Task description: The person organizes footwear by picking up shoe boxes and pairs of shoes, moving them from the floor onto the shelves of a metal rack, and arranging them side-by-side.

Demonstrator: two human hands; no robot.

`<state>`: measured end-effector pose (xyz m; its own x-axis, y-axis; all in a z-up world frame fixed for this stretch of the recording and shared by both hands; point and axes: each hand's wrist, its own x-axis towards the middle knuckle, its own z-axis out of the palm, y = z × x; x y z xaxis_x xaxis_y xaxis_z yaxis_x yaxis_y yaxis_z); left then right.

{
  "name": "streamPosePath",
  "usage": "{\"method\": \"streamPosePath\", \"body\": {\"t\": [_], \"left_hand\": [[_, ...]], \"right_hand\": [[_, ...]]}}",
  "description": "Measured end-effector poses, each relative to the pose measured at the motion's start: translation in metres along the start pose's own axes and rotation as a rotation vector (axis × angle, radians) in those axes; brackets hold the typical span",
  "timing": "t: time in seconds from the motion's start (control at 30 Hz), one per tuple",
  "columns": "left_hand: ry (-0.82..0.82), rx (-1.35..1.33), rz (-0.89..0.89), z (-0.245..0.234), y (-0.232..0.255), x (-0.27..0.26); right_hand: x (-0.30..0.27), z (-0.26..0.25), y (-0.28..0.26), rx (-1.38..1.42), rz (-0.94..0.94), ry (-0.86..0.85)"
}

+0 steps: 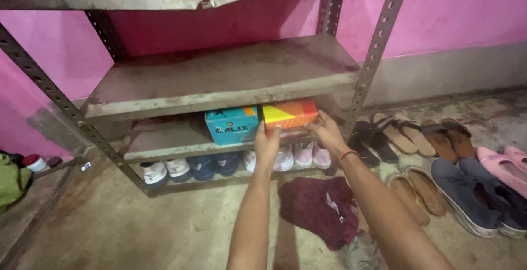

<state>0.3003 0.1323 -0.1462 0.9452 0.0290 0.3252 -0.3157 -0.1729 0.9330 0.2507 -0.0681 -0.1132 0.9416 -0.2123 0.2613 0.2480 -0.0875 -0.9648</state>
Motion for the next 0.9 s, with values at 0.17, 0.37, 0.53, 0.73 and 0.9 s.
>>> {"method": "streamPosePath", "body": {"t": [0.17, 0.37, 0.53, 0.73, 0.9], "left_hand": [[0.027, -0.218, -0.016, 0.013, -0.007, 0.004], [0.060, -0.095, 0.010, 0.002, 0.006, -0.011], [0.031, -0.147, -0.101, -0.011, 0.036, -0.026], [0.091, 0.191, -0.260, -0.028, 0.074, -0.040], [-0.025, 0.424, -0.455, -0.047, 0.091, -0.045]], "right_hand": [[-0.013, 0.002, -0.020, 0.062, 0.122, 0.058], [-0.009, -0.009, -0.007, -0.047, 0.062, 0.077], [-0.023, -0.009, -0.023, -0.254, 0.102, 0.177], [-0.039, -0.015, -0.058, -0.608, 0.075, 0.419], [-0.051, -0.028, -0.064, -0.668, 0.100, 0.368]]}}
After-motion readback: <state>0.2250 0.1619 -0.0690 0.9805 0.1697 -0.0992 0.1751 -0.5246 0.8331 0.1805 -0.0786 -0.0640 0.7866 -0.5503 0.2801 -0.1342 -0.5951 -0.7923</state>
